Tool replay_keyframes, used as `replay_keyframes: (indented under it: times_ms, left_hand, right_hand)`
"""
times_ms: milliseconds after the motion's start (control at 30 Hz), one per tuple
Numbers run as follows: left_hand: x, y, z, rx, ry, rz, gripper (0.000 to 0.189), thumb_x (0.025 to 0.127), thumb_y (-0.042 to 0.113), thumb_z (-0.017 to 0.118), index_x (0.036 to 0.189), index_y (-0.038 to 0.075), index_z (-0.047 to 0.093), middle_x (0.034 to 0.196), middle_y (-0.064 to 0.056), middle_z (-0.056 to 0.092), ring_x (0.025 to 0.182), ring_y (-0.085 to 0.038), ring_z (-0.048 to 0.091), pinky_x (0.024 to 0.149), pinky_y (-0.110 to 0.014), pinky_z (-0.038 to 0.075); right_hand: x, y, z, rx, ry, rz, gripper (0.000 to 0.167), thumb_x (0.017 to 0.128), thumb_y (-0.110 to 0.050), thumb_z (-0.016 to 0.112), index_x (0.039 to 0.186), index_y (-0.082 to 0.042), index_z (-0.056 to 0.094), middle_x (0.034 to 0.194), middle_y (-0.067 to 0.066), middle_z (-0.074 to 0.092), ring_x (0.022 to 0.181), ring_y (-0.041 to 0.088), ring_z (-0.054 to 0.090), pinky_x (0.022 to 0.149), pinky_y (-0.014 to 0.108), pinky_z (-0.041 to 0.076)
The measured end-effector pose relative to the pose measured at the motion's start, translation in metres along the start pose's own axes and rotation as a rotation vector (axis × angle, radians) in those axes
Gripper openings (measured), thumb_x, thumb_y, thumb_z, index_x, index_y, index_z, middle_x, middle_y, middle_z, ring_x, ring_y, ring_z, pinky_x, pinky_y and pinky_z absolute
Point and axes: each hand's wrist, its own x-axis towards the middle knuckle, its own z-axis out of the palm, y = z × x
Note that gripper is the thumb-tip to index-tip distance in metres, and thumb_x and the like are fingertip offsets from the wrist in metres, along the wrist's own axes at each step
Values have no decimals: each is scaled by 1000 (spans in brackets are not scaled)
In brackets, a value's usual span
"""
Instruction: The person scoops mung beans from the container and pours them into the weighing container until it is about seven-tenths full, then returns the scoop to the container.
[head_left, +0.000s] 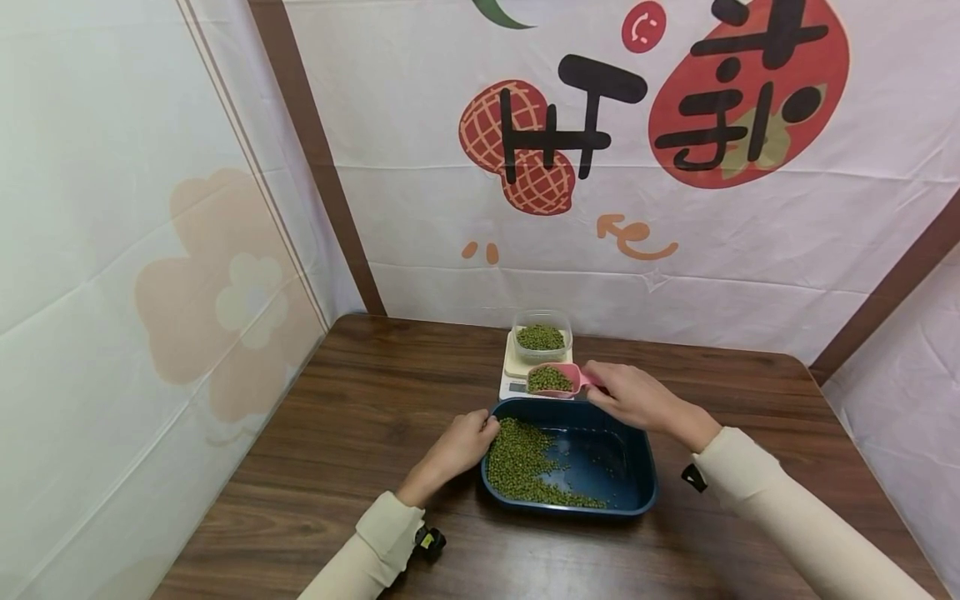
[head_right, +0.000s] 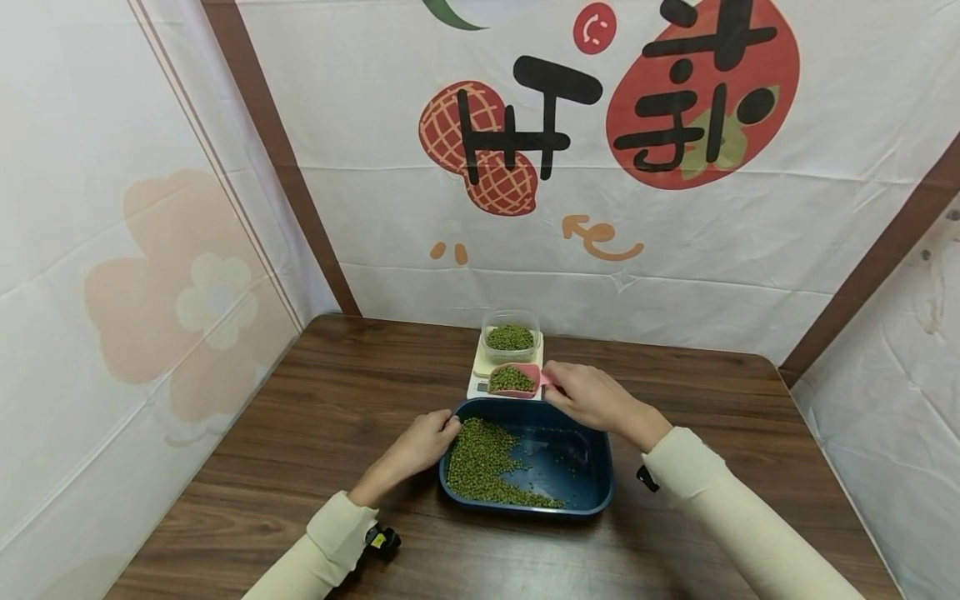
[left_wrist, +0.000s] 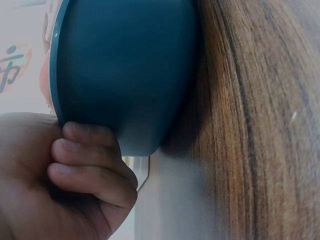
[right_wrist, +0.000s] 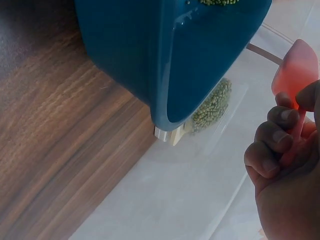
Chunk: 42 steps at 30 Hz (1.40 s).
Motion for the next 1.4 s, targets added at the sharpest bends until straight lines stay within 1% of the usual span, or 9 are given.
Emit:
replay_keyframes:
  times_ms: [67,167,200,333,400,600,767,1200,1400]
  left_hand:
    - [-5,10,-5,-26,-24,-19,36,113,23,42,78,13,44,68,0,39,59,-16,36,58,-33,34]
    - [-7,9,-7,-46,-25,-2,36,112,23,42,78,14,43,67,1,39,58,-15,35,57,-32,34]
    - [-11,17,-11,-42,-29,-8,35,112,21,42,77,14,43,67,1,38,57,-15,35,56,-32,33]
    - [-13,18,-13,-55,-19,15,36,111,23,42,77,14,43,66,2,38,57,-15,35,56,-33,33]
    - [-11,12,-9,-37,-8,39,36,111,25,41,77,15,43,66,3,37,57,-14,35,56,-33,33]
    - [-15,24,-15,-57,-41,-35,35,112,22,43,78,14,44,66,1,39,57,-15,35,57,-30,33]
    - [-15,24,-14,-40,-53,-60,36,114,24,42,79,15,43,66,2,39,56,-13,35,56,-28,34]
    - [-15,26,-14,-34,-49,-65,36,113,23,42,78,15,43,66,2,39,56,-13,36,56,-28,34]
    - [-14,24,-14,-43,-36,-45,35,112,22,43,78,14,43,67,2,38,57,-14,35,57,-30,34]
  right_hand:
    - [1,1,-1,3,-2,5,6,106,-13,58,109,-13,63,73,-7,44,60,5,37,59,25,32]
    - [3,2,-2,9,1,11,7,106,-13,58,110,-11,64,73,-7,45,61,5,37,60,25,33]
    - [4,2,-2,9,3,13,7,106,-13,57,110,-11,63,74,-6,44,61,5,37,60,25,33]
    - [7,4,-3,10,13,13,8,106,-13,58,108,-9,64,73,-5,44,61,6,38,59,25,33]
    - [9,6,-3,5,20,13,7,106,-13,58,107,-9,63,73,-5,44,61,7,38,59,25,33]
    - [14,9,-5,-2,30,21,7,106,-13,58,111,-11,62,75,-4,45,63,8,40,61,26,34]
    - [18,11,-7,-10,25,49,11,106,-14,58,114,-9,63,76,-3,47,64,10,41,61,27,34]
    - [23,25,-9,-14,38,110,17,108,-18,57,118,-9,65,78,-2,51,69,12,48,65,31,40]
    - [27,27,-9,-3,32,107,15,109,-19,55,113,-8,65,76,0,49,68,14,48,65,33,40]
